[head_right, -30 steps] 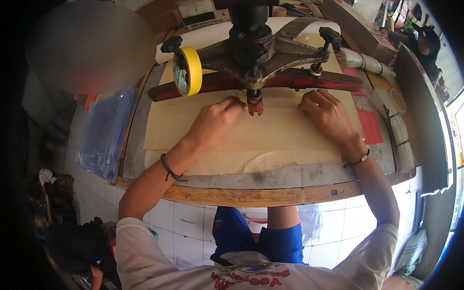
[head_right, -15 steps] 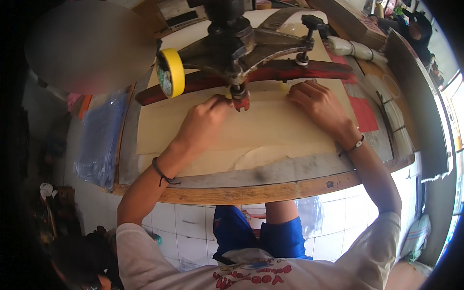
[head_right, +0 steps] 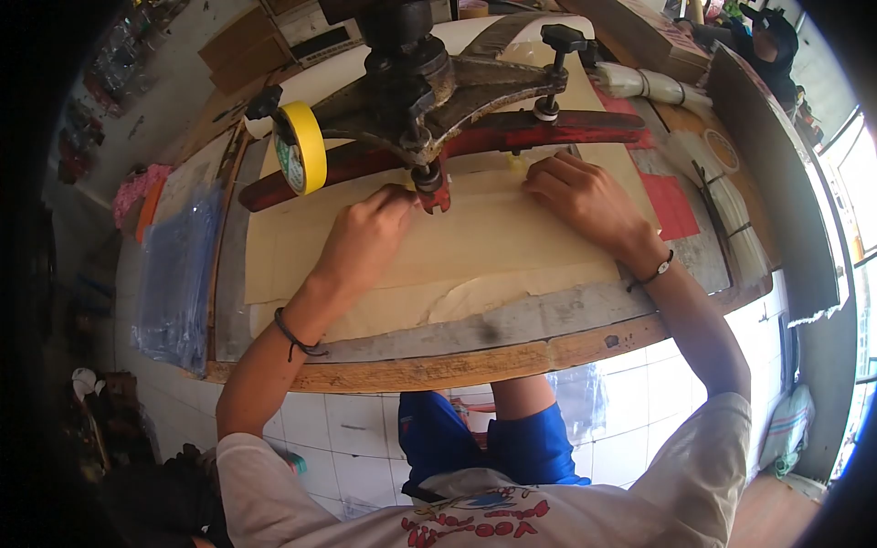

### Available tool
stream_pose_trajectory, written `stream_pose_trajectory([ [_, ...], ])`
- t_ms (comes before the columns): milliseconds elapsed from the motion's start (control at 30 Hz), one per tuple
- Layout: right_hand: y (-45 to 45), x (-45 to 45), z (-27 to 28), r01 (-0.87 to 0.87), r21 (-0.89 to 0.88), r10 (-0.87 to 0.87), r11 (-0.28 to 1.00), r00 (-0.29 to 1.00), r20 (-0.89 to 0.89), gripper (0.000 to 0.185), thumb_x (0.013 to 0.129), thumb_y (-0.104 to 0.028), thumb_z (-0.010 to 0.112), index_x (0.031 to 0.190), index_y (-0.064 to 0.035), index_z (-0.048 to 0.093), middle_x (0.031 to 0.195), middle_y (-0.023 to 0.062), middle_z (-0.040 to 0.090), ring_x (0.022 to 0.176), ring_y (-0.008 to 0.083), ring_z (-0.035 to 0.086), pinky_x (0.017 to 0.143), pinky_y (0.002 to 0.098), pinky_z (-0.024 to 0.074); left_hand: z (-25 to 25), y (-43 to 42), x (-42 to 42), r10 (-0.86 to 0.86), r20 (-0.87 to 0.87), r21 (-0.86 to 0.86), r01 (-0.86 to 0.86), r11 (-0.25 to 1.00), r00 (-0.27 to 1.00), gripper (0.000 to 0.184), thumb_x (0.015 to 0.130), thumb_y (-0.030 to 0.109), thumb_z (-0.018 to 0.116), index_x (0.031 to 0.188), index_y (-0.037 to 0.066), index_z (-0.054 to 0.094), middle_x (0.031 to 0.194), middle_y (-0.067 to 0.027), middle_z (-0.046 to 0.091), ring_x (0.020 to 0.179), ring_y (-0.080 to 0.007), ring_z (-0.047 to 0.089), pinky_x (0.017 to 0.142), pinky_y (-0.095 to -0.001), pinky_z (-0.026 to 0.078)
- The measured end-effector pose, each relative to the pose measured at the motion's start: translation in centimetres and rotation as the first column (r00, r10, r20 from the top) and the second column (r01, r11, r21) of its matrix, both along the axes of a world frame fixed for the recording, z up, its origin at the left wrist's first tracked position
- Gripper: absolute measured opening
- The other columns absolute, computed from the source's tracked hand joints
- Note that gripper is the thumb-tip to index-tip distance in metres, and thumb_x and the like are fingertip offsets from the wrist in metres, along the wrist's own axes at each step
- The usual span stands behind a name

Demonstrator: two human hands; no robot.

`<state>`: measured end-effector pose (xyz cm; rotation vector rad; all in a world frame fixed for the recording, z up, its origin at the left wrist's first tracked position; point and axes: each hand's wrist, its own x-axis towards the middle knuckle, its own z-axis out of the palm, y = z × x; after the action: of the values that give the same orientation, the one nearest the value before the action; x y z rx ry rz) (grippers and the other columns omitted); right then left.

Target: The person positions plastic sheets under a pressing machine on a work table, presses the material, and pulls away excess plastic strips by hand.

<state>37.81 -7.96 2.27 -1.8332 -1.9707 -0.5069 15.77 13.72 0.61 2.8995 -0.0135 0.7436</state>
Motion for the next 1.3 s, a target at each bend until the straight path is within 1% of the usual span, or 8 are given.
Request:
stream_pose_trajectory([
  [400, 0.41, 0.04, -0.15, 0.028, -0.011, -0.028, 1.000, 0.999, -0.040, 0.010, 0.082, -0.008, 0.069, 0.090, -0.0049, 0.064, 0.096, 0.0053, 0.066, 0.092, 0.0261, 0.066, 0.078, 0.0369, 0.0575, -0.11, 0.16, 0.00, 0.008, -0.018, -0.014, -0.008, 1.000, 1.000, 0.020, 0.086, 0.001, 0.058, 0.106, 0.000, 0.063, 0.103, -0.0141, 0.066, 0.084, -0.0313, 0.070, 0.072, -0.0379, 0.060],
  [600, 0.43, 0.26, -0.35, 0.025, -0.002, -0.025, 1.000, 0.999, -0.046, 0.010, 0.082, -0.007, 0.069, 0.090, -0.0053, 0.064, 0.096, 0.0052, 0.066, 0.091, 0.0249, 0.066, 0.077, 0.0364, 0.0577, 0.01, 0.04, 0.08, 0.008, -0.014, -0.015, -0.008, 1.000, 1.000, 0.020, 0.086, 0.001, 0.058, 0.105, 0.000, 0.064, 0.103, -0.0139, 0.066, 0.083, -0.0316, 0.070, 0.071, -0.0387, 0.060],
  [800, 0.52, 0.25, -0.37, 0.027, 0.010, -0.027, 1.000, 0.998, -0.057, 0.010, 0.082, -0.007, 0.069, 0.090, -0.0058, 0.064, 0.096, 0.0058, 0.065, 0.088, 0.0260, 0.067, 0.076, 0.0367, 0.0579, 0.16, 0.07, 0.02, 0.006, -0.019, -0.002, -0.006, 1.000, 1.000, 0.018, 0.086, 0.001, 0.058, 0.103, 0.001, 0.064, 0.102, -0.0133, 0.065, 0.082, -0.0317, 0.070, 0.070, -0.0385, 0.059],
  [900, 0.42, 0.11, -0.11, 0.039, -0.012, -0.039, 0.999, 0.997, -0.064, 0.011, 0.082, -0.007, 0.070, 0.091, -0.0060, 0.064, 0.097, 0.0064, 0.066, 0.086, 0.0268, 0.068, 0.075, 0.0373, 0.0580, 0.10, 0.01, 0.01, 0.007, 0.002, 0.003, -0.007, 1.000, 1.000, 0.018, 0.085, 0.001, 0.059, 0.103, 0.001, 0.063, 0.101, -0.0128, 0.065, 0.082, -0.0314, 0.070, 0.070, -0.0385, 0.059],
  [1100, 0.45, 0.16, -0.26, 0.051, -0.009, -0.052, 0.999, 0.997, -0.063, 0.011, 0.082, -0.008, 0.070, 0.092, -0.0061, 0.065, 0.098, 0.0074, 0.067, 0.086, 0.0275, 0.068, 0.074, 0.0377, 0.0580, -0.20, 0.23, 0.02, 0.014, -0.013, 0.025, -0.014, 1.000, 1.000, 0.019, 0.082, 0.000, 0.059, 0.100, 0.002, 0.062, 0.098, -0.0122, 0.064, 0.080, -0.0303, 0.070, 0.068, -0.0379, 0.060],
  [1300, 0.47, 0.10, -0.22, 0.056, -0.011, -0.057, 0.998, 0.994, -0.091, 0.010, 0.082, -0.007, 0.069, 0.091, -0.0055, 0.065, 0.099, 0.0073, 0.067, 0.086, 0.0278, 0.069, 0.073, 0.0379, 0.0577, -0.34, 0.36, 0.04, 0.007, -0.007, 0.031, -0.007, 0.999, 1.000, 0.018, 0.081, 0.000, 0.060, 0.099, 0.002, 0.061, 0.097, -0.0126, 0.064, 0.078, -0.0302, 0.070, 0.067, -0.0371, 0.060],
])
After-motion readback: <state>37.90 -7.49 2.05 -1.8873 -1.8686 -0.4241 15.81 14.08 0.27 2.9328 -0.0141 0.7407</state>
